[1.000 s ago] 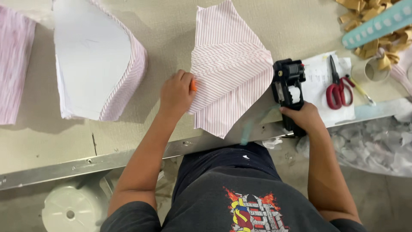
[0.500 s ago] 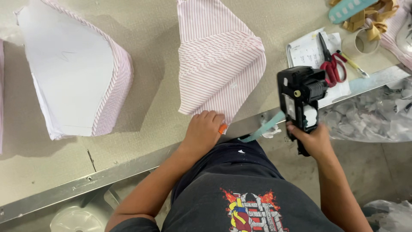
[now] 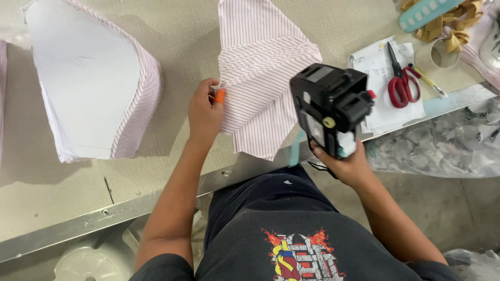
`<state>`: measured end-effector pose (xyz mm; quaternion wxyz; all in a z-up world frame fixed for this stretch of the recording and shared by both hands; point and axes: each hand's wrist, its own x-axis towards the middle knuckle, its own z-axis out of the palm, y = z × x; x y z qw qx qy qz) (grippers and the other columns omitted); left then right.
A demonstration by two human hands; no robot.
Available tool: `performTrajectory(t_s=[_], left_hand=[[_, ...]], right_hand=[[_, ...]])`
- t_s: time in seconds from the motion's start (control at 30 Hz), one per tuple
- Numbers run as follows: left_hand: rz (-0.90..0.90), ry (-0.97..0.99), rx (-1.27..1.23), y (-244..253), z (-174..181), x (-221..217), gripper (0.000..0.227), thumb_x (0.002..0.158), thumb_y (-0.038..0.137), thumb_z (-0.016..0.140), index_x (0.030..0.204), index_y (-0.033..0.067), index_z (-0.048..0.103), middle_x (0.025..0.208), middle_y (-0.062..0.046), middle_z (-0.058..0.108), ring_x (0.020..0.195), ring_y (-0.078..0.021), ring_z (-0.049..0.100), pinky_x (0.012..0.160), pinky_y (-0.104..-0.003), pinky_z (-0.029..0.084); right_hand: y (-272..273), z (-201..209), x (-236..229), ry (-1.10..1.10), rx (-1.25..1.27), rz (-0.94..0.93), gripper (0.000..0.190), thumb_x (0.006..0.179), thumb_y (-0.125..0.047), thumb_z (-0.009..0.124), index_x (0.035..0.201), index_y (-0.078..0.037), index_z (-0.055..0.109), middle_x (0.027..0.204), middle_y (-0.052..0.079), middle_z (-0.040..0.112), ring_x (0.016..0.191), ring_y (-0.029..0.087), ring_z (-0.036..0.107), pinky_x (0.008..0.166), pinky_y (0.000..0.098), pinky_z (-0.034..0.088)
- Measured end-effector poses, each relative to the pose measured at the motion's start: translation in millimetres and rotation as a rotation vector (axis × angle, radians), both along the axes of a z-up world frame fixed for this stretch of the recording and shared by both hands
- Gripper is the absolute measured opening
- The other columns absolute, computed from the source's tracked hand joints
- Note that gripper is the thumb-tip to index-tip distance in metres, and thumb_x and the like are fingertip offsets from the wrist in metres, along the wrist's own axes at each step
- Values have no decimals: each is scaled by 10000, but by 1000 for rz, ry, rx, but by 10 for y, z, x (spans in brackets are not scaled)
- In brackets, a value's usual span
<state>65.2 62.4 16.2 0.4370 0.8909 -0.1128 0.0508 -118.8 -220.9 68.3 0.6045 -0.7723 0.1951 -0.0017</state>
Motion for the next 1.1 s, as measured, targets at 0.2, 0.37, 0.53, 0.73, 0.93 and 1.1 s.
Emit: performTrajectory(t_s=[0.2, 0.37, 0.53, 0.73, 0.93, 1.1], left_hand=[[-4, -441, 243, -114, 59, -568, 269, 943, 15, 684, 1207, 48, 645, 1023, -114, 533, 955, -312, 574, 794, -421, 502], [-400, -148, 426, -284, 33, -940, 234, 734, 186, 676, 962, 145, 647, 884, -42, 565, 920, -277, 593, 723, -415, 515], [-469, -202, 540, -321, -366, -979, 140, 894, 273, 668, 881, 134, 677, 828, -49, 596, 865, -271, 619, 680, -400, 509], [-307, -347, 585, -137, -101, -703, 101, 937, 234, 631, 953, 176, 712, 883, -28, 618, 839, -245, 644, 623, -353, 525], [-282, -307, 427, -178, 138, -802, 320, 838, 353, 790, 1047, 125, 709, 984, -71, 592, 946, -293, 619, 763, -423, 544], [-483, -125, 522, -264, -258, -1011, 201, 793, 308, 753, 862, 129, 694, 900, -41, 551, 922, -286, 579, 730, -431, 496]], right_hand=[[-324, 22, -52, 529, -427, 237, 525, 689, -408, 899, 933, 25, 730, 828, 249, 739, 887, 458, 715, 774, 506, 497], [-621, 58, -321, 367, -257, 63, 377, 711, -213, 905, 766, 72, 663, 628, 213, 655, 637, 286, 610, 633, 390, 447], [-342, -195, -230, 229, -118, -22, 320, 722, -197, 928, 709, -15, 666, 620, 107, 648, 595, 205, 572, 599, 329, 435], [-564, -546, -429, 405, -187, -51, 336, 691, -218, 902, 711, 15, 660, 600, 158, 644, 576, 262, 618, 602, 357, 457], [-142, -170, -181, -17, -155, -52, 330, 747, -153, 918, 947, 19, 719, 902, 180, 752, 876, 257, 724, 889, 430, 535], [-210, -277, -139, 424, -424, 163, 503, 739, -395, 832, 884, 68, 701, 744, 272, 682, 772, 450, 691, 713, 533, 474]])
